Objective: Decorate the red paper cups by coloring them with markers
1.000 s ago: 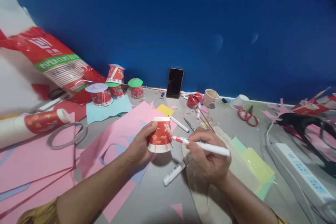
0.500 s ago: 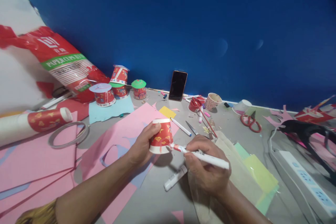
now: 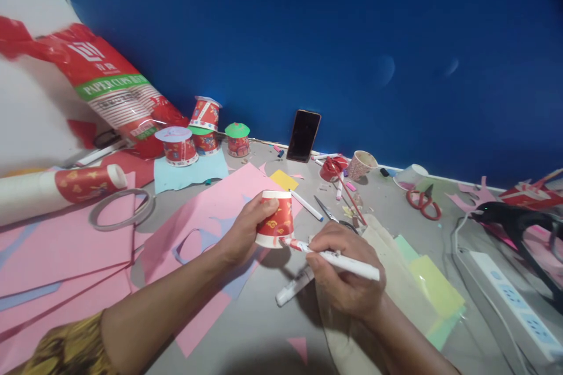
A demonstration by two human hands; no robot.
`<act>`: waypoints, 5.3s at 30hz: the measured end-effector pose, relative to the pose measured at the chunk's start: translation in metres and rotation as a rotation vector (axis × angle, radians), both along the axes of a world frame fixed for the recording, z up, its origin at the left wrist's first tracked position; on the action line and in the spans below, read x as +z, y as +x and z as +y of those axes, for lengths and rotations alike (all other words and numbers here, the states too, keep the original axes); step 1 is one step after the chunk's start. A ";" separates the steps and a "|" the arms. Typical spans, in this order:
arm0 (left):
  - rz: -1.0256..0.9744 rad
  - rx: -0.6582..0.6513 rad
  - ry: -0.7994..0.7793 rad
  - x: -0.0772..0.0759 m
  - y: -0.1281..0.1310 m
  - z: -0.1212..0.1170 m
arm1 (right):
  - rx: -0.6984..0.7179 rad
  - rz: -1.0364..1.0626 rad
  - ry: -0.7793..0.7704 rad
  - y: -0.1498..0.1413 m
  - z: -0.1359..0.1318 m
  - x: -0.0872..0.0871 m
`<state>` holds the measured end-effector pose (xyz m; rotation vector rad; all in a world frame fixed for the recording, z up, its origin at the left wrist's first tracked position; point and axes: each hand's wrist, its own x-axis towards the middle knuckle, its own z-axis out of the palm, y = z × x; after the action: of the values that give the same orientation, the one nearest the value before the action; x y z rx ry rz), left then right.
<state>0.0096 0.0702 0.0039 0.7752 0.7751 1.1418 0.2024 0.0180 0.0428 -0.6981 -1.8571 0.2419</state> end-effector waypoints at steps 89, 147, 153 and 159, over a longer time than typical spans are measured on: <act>-0.059 -0.077 -0.047 0.006 0.001 -0.003 | -0.035 0.129 -0.147 0.002 -0.004 0.003; 0.090 0.024 0.011 0.003 0.002 -0.006 | 0.019 -0.144 0.087 0.003 -0.001 -0.001; 0.086 0.008 0.013 0.005 0.002 -0.009 | -0.024 -0.122 0.111 0.003 0.000 -0.001; 0.071 0.018 -0.001 0.007 0.002 -0.009 | -0.021 -0.130 0.113 0.003 -0.001 -0.003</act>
<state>0.0121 0.0610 0.0108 0.8125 0.8440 1.1349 0.2050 0.0173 0.0403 -0.6680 -1.9692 0.0784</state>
